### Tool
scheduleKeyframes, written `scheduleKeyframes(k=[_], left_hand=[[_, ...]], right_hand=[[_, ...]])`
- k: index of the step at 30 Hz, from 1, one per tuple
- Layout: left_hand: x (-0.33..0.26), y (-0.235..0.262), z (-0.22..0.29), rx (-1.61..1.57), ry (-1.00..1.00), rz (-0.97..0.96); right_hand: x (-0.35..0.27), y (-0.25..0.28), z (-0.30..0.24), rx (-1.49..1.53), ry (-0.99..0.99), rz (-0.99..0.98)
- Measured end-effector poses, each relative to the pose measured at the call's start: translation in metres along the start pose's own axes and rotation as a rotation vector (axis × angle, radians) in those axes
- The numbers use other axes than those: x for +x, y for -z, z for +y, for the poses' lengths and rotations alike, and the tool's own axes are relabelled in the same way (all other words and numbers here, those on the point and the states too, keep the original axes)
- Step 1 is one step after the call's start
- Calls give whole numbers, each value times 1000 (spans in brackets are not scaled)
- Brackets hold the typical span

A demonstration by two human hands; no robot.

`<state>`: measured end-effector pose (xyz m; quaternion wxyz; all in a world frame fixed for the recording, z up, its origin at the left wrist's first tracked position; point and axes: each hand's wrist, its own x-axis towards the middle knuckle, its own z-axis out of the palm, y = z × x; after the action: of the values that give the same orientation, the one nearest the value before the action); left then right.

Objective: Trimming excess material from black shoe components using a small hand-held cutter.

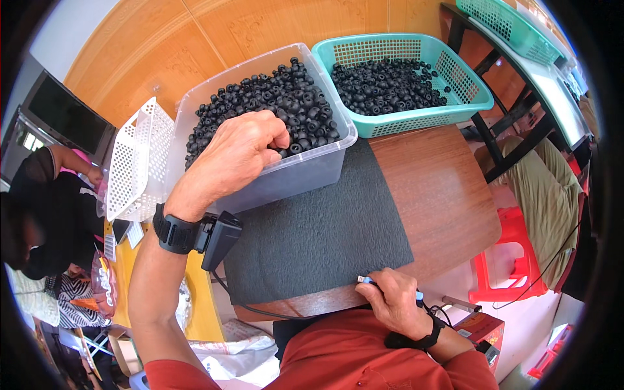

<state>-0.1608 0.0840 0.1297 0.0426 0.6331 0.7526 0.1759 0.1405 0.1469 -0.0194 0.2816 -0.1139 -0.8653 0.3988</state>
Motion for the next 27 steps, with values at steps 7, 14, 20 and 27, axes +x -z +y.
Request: scheduleKeyframes(k=[7, 14, 20, 27], left_hand=[[-19, 4, -4, -219, 160, 164], [-59, -7, 39, -1122, 146, 300], [-95, -74, 63, -1543, 205, 278], [-116, -120, 79, -1612, 225, 268]], right_hand=[[-1, -2, -3, -8, -3, -14], [-4, -2, -4, 11, -35, -8], [7, 3, -12, 22, 27, 10], [25, 3, -21, 68, 120, 58]])
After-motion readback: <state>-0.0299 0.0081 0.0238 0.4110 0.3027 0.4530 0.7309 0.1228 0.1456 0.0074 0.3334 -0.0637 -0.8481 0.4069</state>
